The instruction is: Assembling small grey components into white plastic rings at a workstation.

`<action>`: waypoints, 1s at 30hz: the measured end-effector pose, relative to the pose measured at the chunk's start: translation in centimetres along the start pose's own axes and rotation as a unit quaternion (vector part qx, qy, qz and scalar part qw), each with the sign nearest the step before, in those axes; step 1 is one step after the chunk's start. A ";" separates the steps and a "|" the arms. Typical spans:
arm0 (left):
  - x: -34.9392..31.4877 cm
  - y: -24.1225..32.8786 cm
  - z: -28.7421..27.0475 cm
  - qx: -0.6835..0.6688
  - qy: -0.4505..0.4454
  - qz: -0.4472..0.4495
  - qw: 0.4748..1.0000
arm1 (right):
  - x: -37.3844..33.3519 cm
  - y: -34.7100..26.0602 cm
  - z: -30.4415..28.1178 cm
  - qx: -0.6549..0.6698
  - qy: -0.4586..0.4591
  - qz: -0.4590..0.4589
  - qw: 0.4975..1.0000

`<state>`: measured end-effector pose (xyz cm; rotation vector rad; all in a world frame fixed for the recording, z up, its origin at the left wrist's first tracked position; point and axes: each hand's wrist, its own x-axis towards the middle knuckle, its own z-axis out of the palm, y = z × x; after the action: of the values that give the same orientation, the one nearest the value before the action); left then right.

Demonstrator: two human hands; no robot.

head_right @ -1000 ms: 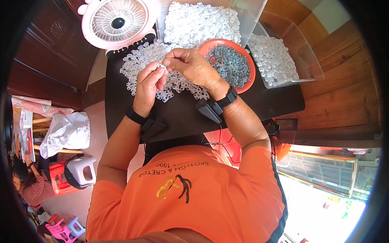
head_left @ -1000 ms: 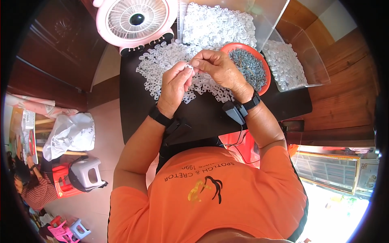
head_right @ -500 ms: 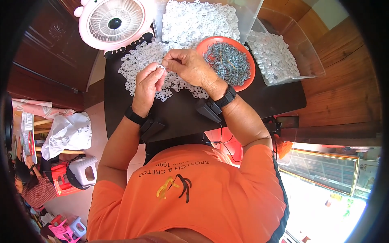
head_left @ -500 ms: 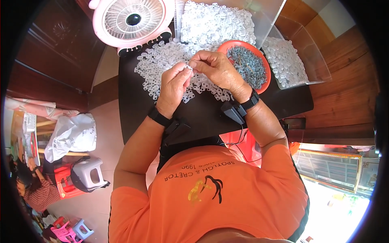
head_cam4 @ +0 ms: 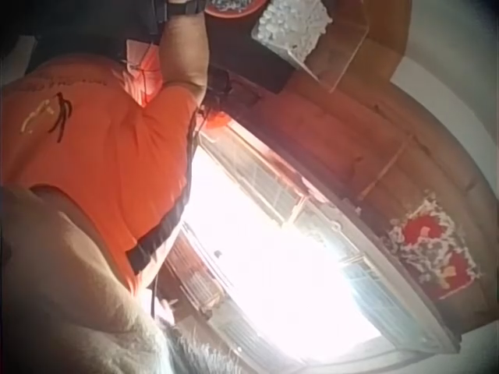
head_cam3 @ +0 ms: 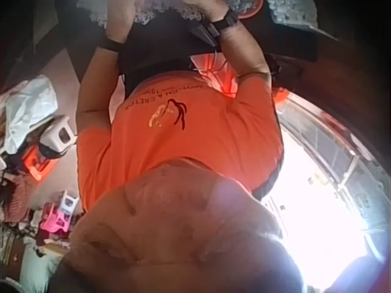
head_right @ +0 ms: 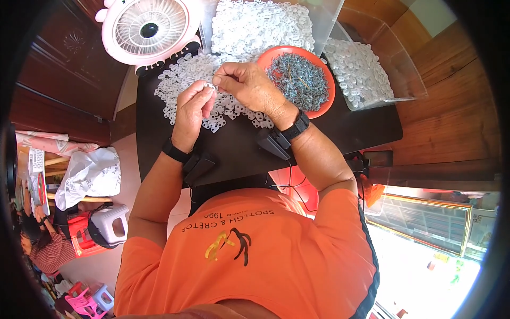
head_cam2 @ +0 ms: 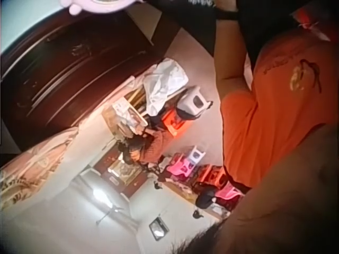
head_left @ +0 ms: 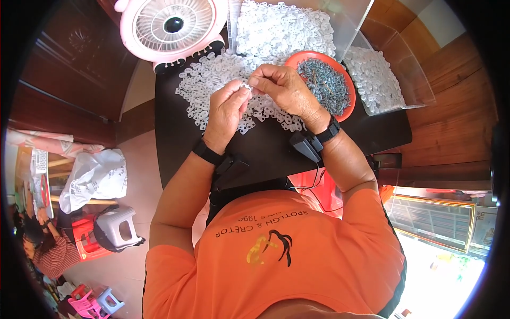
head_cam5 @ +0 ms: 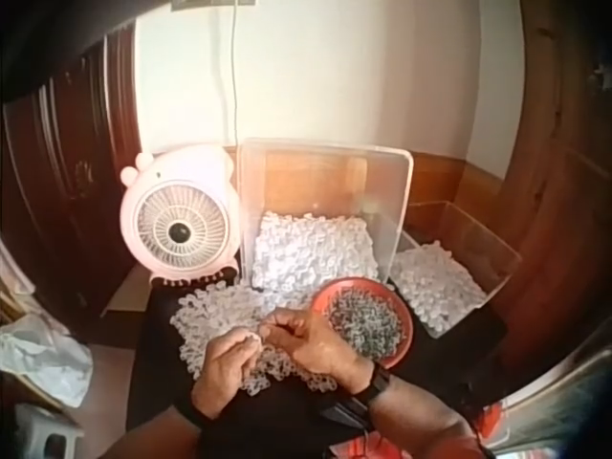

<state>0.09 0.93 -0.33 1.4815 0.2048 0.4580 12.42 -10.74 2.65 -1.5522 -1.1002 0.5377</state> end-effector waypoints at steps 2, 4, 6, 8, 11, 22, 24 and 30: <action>0.0 0.0 0.0 -0.008 0.001 0.000 1.000 | 0.0 0.3 0.0 -0.004 -0.002 0.001 1.000; 0.0 0.1 0.1 0.000 0.003 0.003 1.000 | 0.0 0.3 0.0 -0.012 0.001 0.000 1.000; -0.1 0.0 0.2 0.007 0.005 0.007 1.000 | 0.0 0.4 0.0 -0.020 0.004 -0.001 1.000; -0.1 0.0 0.1 0.016 0.008 0.002 1.000 | 0.0 0.5 0.1 -0.020 0.004 -0.009 1.000; -0.1 0.1 0.1 0.017 0.006 0.000 1.000 | -0.1 0.3 0.1 -0.023 0.008 0.003 1.000; 0.0 -0.1 0.2 0.019 0.006 0.013 1.000 | 0.1 0.3 -0.1 -0.031 0.012 0.005 0.999; 0.0 -0.2 0.2 0.015 0.006 0.015 1.000 | -0.1 -0.1 -0.1 -0.044 0.010 0.014 0.999; 0.0 -0.3 0.1 0.024 0.002 0.010 1.000 | -0.3 -0.1 0.0 -0.038 -0.001 0.014 0.999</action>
<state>0.21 0.84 -0.60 1.5315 0.2054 0.4753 12.24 -10.98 2.71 -1.6348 -1.1135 0.5222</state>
